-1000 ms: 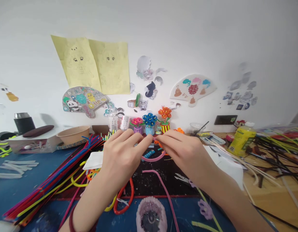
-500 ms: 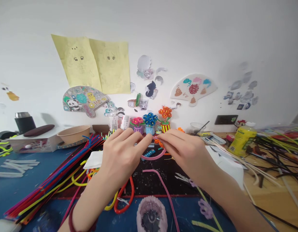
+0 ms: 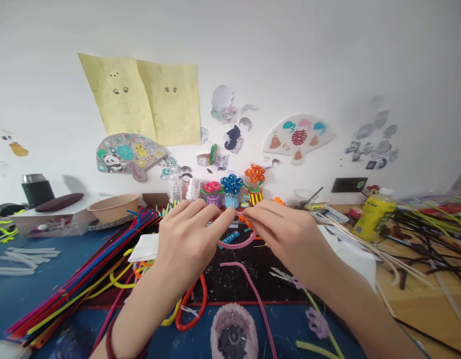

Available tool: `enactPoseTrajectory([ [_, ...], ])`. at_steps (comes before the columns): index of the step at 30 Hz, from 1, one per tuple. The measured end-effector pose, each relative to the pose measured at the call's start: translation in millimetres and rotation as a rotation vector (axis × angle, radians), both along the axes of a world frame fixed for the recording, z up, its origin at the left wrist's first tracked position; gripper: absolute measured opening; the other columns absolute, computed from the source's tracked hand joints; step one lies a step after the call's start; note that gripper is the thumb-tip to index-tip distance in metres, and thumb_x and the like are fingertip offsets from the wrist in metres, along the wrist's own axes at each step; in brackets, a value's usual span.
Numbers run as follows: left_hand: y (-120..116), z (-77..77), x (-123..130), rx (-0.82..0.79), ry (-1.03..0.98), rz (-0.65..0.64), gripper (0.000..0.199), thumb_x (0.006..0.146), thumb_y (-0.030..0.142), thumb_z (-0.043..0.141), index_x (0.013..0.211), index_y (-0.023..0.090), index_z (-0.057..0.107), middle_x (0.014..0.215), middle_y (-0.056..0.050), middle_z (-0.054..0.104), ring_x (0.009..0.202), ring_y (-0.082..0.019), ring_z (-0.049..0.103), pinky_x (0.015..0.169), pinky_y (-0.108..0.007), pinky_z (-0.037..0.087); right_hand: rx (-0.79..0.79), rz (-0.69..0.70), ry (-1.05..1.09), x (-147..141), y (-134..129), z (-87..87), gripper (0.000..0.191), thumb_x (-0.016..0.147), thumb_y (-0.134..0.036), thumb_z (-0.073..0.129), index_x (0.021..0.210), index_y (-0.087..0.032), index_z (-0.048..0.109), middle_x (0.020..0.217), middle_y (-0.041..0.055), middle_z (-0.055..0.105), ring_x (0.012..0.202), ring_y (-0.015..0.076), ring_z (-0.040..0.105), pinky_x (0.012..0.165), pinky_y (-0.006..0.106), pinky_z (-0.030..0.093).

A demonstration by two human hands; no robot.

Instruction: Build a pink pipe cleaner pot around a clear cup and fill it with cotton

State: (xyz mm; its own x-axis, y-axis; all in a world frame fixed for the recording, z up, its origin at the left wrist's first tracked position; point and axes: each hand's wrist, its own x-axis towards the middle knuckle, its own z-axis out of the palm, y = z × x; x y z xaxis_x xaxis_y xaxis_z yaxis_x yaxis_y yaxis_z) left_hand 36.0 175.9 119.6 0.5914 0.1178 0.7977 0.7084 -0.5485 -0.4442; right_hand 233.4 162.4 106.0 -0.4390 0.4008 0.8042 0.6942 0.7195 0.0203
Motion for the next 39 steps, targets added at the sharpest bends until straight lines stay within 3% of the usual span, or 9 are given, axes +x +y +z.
enactPoseTrajectory([
  [13, -0.5, -1.0, 0.8, 0.013, 0.016, -0.009, 0.019, 0.093, 0.011, 0.053, 0.092, 0.019, 0.070, 0.068, 0.000, 0.069, 0.060, -0.016, 0.054, 0.056, -0.032, 0.035, -0.015, -0.044, -0.045, 0.7, -3.3, -0.8, 0.020, 0.096, -0.006, 0.049, 0.098, -0.012, 0.069, 0.096, 0.0107, 0.070, 0.084, 0.0202, 0.067, 0.075, 0.032, 0.051],
  [22, -0.7, -1.0, 1.7, 0.009, 0.010, -0.020, 0.019, 0.093, 0.011, 0.052, 0.092, 0.018, 0.069, 0.067, 0.000, 0.069, 0.059, -0.015, 0.055, 0.055, -0.032, 0.036, -0.019, -0.092, -0.084, 1.3, -3.2, 2.0, 0.027, 0.100, -0.013, 0.042, 0.100, -0.016, 0.070, 0.088, 0.0098, 0.070, 0.073, 0.0178, 0.064, 0.062, 0.028, 0.047],
  [31, -0.5, -1.2, 0.8, -0.015, 0.005, -0.016, 0.018, 0.092, 0.010, 0.053, 0.093, 0.018, 0.069, 0.067, 0.000, 0.069, 0.060, -0.015, 0.054, 0.056, -0.032, 0.036, -0.042, -0.061, -0.067, 1.5, -2.2, 1.4, 0.026, 0.098, -0.011, 0.044, 0.098, -0.015, 0.070, 0.090, 0.0105, 0.069, 0.078, 0.0195, 0.066, 0.065, 0.029, 0.049],
  [35, -0.9, -1.6, 2.6, -0.065, -0.014, -0.029, 0.016, 0.091, 0.012, 0.055, 0.090, 0.018, 0.070, 0.064, 0.000, 0.067, 0.059, -0.015, 0.053, 0.055, -0.031, 0.035, -0.074, -0.011, -0.015, 1.2, -2.1, 1.2, 0.023, 0.098, -0.010, 0.048, 0.095, -0.014, 0.070, 0.093, 0.0103, 0.070, 0.082, 0.0196, 0.066, 0.072, 0.030, 0.051],
  [39, -1.1, -1.9, 5.2, -0.238, -0.120, -0.107, 0.018, 0.094, 0.019, 0.054, 0.088, 0.017, 0.071, 0.063, -0.001, 0.067, 0.057, -0.014, 0.053, 0.054, -0.029, 0.037, -0.117, 0.043, 0.089, -1.2, -2.3, 3.3, 0.016, 0.096, -0.012, 0.054, 0.094, -0.015, 0.069, 0.088, 0.0061, 0.069, 0.078, 0.0166, 0.064, 0.070, 0.028, 0.050],
])
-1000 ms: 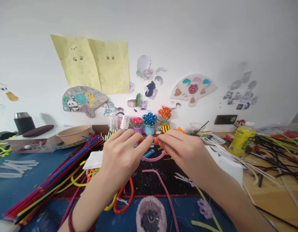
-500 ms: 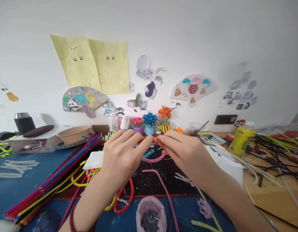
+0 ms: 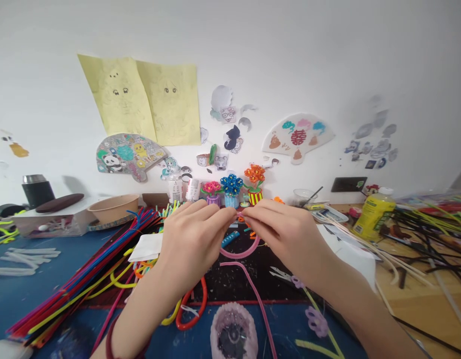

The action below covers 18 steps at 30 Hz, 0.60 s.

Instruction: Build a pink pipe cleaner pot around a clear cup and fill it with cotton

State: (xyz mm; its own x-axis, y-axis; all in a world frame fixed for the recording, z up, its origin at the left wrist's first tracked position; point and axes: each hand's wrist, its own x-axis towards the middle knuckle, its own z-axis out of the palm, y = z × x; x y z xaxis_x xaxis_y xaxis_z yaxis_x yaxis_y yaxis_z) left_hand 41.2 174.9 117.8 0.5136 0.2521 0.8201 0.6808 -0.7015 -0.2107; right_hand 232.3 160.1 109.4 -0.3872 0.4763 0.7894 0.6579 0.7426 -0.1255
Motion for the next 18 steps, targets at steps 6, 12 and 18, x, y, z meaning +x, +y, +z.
enactPoseTrajectory([
  [6, -3.9, 4.6, 1.5, -0.352, -0.158, -0.094, 0.014, 0.093, 0.020, 0.057, 0.087, 0.019, 0.070, 0.077, 0.000, 0.072, 0.067, -0.012, 0.061, 0.060, -0.024, 0.043, -0.158, 0.060, 0.117, -2.2, -3.3, 7.5, 0.014, 0.092, -0.009, 0.060, 0.094, -0.019, 0.071, 0.086, 0.0010, 0.072, 0.077, 0.0135, 0.066, 0.071, 0.024, 0.051],
  [12, -6.8, 7.3, 2.1, -0.503, -0.198, -0.116, 0.016, 0.092, 0.019, 0.057, 0.082, 0.018, 0.068, 0.070, 0.002, 0.069, 0.060, -0.009, 0.055, 0.052, -0.021, 0.036, -0.257, 0.070, 0.125, -1.2, -7.0, 10.7, 0.014, 0.091, -0.011, 0.062, 0.087, -0.020, 0.072, 0.079, -0.0029, 0.072, 0.070, 0.0109, 0.063, 0.065, 0.022, 0.047],
  [18, -6.1, 6.0, 4.4, -0.491, -0.208, -0.145, 0.016, 0.092, 0.018, 0.056, 0.084, 0.017, 0.069, 0.070, 0.002, 0.068, 0.058, -0.008, 0.052, 0.052, -0.021, 0.036, -0.258, 0.073, 0.112, 0.5, -6.3, 10.9, 0.014, 0.092, -0.012, 0.062, 0.086, -0.020, 0.072, 0.074, -0.0041, 0.069, 0.064, 0.0093, 0.058, 0.059, 0.021, 0.042],
])
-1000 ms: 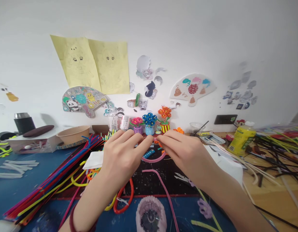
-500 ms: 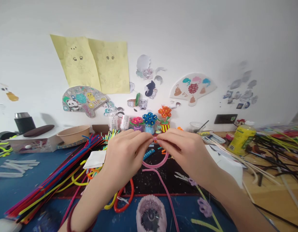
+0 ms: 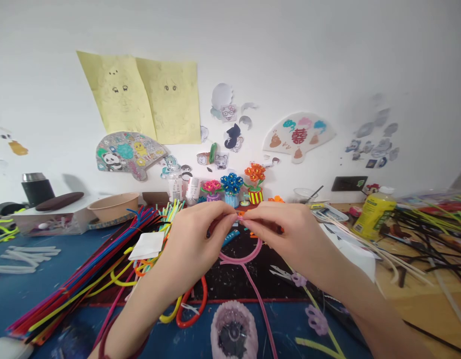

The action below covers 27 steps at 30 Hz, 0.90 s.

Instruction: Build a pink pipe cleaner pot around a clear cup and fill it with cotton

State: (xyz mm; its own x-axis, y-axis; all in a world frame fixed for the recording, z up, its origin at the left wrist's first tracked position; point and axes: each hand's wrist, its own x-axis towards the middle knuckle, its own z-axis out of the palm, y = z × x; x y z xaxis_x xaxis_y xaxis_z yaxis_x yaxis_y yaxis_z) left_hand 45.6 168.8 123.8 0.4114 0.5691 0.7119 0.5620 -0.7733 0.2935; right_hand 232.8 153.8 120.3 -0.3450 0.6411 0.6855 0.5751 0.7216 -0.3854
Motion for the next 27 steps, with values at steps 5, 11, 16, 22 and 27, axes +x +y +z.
enactPoseTrajectory([
  [5, -2.0, 1.1, -0.1, 0.021, 0.000, -0.014, 0.016, 0.093, 0.018, 0.055, 0.084, 0.018, 0.069, 0.071, 0.001, 0.069, 0.057, -0.009, 0.053, 0.051, -0.021, 0.037, -0.001, -0.004, 0.003, 0.8, -0.5, -0.3, 0.015, 0.093, -0.013, 0.060, 0.087, -0.021, 0.072, 0.076, -0.0029, 0.070, 0.064, 0.0103, 0.059, 0.059, 0.022, 0.043],
  [11, -1.9, 1.5, -0.3, 0.029, -0.012, -0.033, 0.016, 0.093, 0.017, 0.055, 0.085, 0.018, 0.069, 0.072, 0.001, 0.069, 0.058, -0.009, 0.053, 0.052, -0.021, 0.037, 0.025, -0.018, -0.007, 0.8, -2.0, -0.4, 0.015, 0.092, -0.013, 0.061, 0.088, -0.021, 0.073, 0.075, -0.0025, 0.070, 0.065, 0.0112, 0.059, 0.060, 0.023, 0.043],
  [16, -1.9, 0.7, -0.5, 0.036, -0.018, -0.033, 0.015, 0.092, 0.017, 0.056, 0.085, 0.018, 0.069, 0.071, 0.003, 0.069, 0.057, -0.008, 0.052, 0.054, -0.021, 0.038, 0.027, -0.028, -0.007, 0.7, -2.6, 0.0, 0.013, 0.092, -0.012, 0.062, 0.089, -0.020, 0.073, 0.075, -0.0032, 0.069, 0.066, 0.0096, 0.059, 0.062, 0.022, 0.043],
  [22, -1.9, 1.1, -0.2, 0.037, -0.014, -0.030, 0.015, 0.093, 0.017, 0.056, 0.084, 0.018, 0.069, 0.072, 0.002, 0.069, 0.057, -0.008, 0.052, 0.056, -0.021, 0.039, 0.015, -0.027, -0.014, 1.2, -3.7, 0.0, 0.013, 0.093, -0.012, 0.061, 0.089, -0.019, 0.073, 0.077, -0.0028, 0.069, 0.067, 0.0088, 0.059, 0.062, 0.021, 0.043],
  [27, -0.6, -0.6, -0.9, 0.049, -0.021, -0.037, 0.015, 0.092, 0.017, 0.056, 0.085, 0.018, 0.069, 0.071, 0.003, 0.069, 0.057, -0.008, 0.052, 0.055, -0.021, 0.039, 0.013, -0.031, -0.026, 0.4, -3.9, 0.3, 0.014, 0.093, -0.012, 0.061, 0.087, -0.018, 0.073, 0.074, -0.0029, 0.068, 0.065, 0.0087, 0.058, 0.062, 0.022, 0.043],
])
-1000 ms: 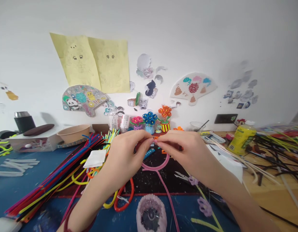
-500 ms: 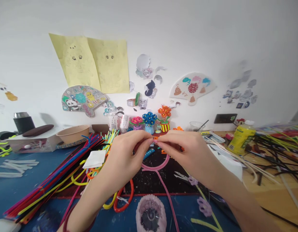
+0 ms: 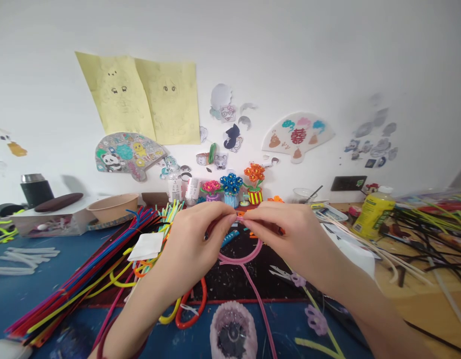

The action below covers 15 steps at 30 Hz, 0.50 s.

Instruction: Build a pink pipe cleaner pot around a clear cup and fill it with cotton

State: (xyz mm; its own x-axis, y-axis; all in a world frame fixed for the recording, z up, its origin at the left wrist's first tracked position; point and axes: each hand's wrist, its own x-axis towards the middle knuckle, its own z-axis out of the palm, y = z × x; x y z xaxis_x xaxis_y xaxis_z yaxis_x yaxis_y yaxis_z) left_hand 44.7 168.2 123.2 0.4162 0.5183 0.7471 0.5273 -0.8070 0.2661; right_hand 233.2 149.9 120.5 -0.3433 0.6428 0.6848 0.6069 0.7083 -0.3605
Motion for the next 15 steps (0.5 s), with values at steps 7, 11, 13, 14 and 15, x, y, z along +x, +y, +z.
enactPoseTrajectory([
  [7, -0.9, 0.2, 0.8, -0.036, 0.010, 0.010, 0.015, 0.093, 0.017, 0.055, 0.086, 0.017, 0.068, 0.073, 0.002, 0.068, 0.061, -0.008, 0.054, 0.058, -0.020, 0.039, -0.018, 0.000, -0.018, 1.4, 1.0, 0.4, 0.015, 0.094, -0.014, 0.060, 0.086, -0.018, 0.072, 0.074, -0.0029, 0.067, 0.065, 0.0088, 0.057, 0.062, 0.022, 0.042],
  [11, -1.3, -0.2, 1.3, -0.021, 0.007, 0.004, 0.015, 0.093, 0.016, 0.056, 0.085, 0.016, 0.069, 0.073, 0.002, 0.069, 0.059, -0.007, 0.052, 0.058, -0.020, 0.039, -0.014, 0.001, -0.020, 1.6, 1.6, 0.7, 0.014, 0.094, -0.015, 0.060, 0.087, -0.019, 0.072, 0.074, -0.0030, 0.067, 0.065, 0.0091, 0.057, 0.062, 0.022, 0.041],
  [13, -1.4, -0.5, 1.4, -0.022, 0.005, 0.003, 0.015, 0.093, 0.016, 0.056, 0.086, 0.016, 0.069, 0.073, 0.002, 0.069, 0.061, -0.008, 0.054, 0.058, -0.020, 0.039, -0.011, 0.004, -0.020, 1.8, 1.6, 0.5, 0.015, 0.094, -0.015, 0.060, 0.086, -0.019, 0.072, 0.075, -0.0027, 0.067, 0.065, 0.0092, 0.057, 0.062, 0.022, 0.041],
  [14, -1.3, -0.6, 1.5, -0.023, 0.004, 0.001, 0.015, 0.093, 0.016, 0.056, 0.086, 0.016, 0.069, 0.073, 0.002, 0.069, 0.062, -0.008, 0.055, 0.059, -0.020, 0.040, -0.012, 0.005, -0.021, 2.0, 1.4, 0.4, 0.015, 0.094, -0.015, 0.060, 0.085, -0.018, 0.071, 0.074, -0.0027, 0.066, 0.065, 0.0091, 0.057, 0.062, 0.022, 0.041],
  [15, -1.2, -0.5, 1.5, -0.024, 0.003, 0.001, 0.015, 0.093, 0.016, 0.055, 0.086, 0.016, 0.069, 0.073, 0.002, 0.069, 0.062, -0.008, 0.055, 0.059, -0.020, 0.040, -0.012, 0.005, -0.021, 2.1, 1.2, 0.3, 0.015, 0.094, -0.015, 0.060, 0.085, -0.018, 0.071, 0.074, -0.0028, 0.066, 0.065, 0.0091, 0.057, 0.062, 0.022, 0.041],
])
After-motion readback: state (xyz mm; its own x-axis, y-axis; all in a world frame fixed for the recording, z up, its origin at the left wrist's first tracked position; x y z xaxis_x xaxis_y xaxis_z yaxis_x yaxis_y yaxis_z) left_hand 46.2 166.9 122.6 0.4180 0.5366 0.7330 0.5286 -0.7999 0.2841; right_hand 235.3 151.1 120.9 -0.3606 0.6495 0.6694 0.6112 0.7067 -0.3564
